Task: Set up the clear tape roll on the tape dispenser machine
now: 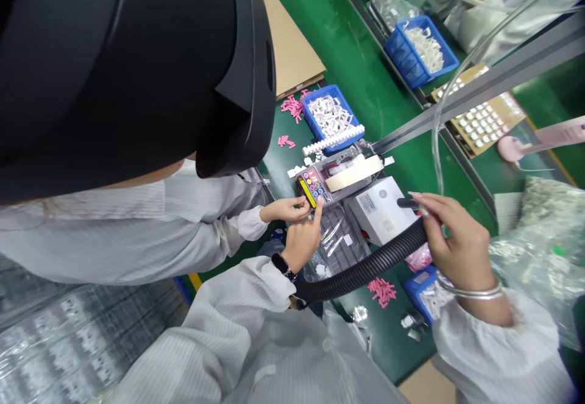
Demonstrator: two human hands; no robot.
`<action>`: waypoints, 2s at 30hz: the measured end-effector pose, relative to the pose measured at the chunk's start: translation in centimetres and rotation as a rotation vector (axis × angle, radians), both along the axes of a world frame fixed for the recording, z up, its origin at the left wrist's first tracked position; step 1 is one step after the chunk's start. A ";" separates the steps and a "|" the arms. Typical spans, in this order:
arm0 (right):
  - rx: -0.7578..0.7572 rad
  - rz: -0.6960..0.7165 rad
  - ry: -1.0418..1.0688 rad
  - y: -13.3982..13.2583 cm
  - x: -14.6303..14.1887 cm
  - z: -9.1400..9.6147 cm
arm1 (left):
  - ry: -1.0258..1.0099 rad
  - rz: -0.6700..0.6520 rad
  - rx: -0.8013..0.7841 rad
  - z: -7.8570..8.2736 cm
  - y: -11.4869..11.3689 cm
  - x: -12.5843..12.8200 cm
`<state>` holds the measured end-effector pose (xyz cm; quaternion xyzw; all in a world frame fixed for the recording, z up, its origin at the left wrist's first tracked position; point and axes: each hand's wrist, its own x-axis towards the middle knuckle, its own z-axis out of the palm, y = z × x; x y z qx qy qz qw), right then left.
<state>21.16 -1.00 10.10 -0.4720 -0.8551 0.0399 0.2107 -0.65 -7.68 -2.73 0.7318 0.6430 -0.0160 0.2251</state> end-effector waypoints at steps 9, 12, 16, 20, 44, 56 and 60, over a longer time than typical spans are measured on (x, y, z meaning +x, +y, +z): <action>-0.002 -0.018 0.010 -0.1 0.3 -0.1 | 0.013 -0.028 -0.031 0.2 0.0 -0.1; -0.009 -0.027 0.019 -0.1 0.3 -0.2 | 0.015 -0.027 -0.018 0.2 0.2 -0.2; -0.021 -0.031 0.022 -0.2 0.2 -0.2 | 0.013 -0.038 0.019 0.1 0.6 0.1; -0.016 -0.037 0.017 -0.2 0.2 -0.2 | 0.009 -0.046 0.050 0.0 0.9 0.7; -0.085 -0.162 0.115 -0.7 -0.2 -1.1 | -0.104 -0.042 0.062 0.3 1.3 0.4; -0.084 -0.202 0.083 -0.9 -0.1 -1.0 | -0.142 0.002 0.033 -0.1 0.7 0.3; -0.066 -0.183 0.075 -0.7 -0.2 -0.9 | -0.129 -0.004 0.032 0.0 0.7 0.3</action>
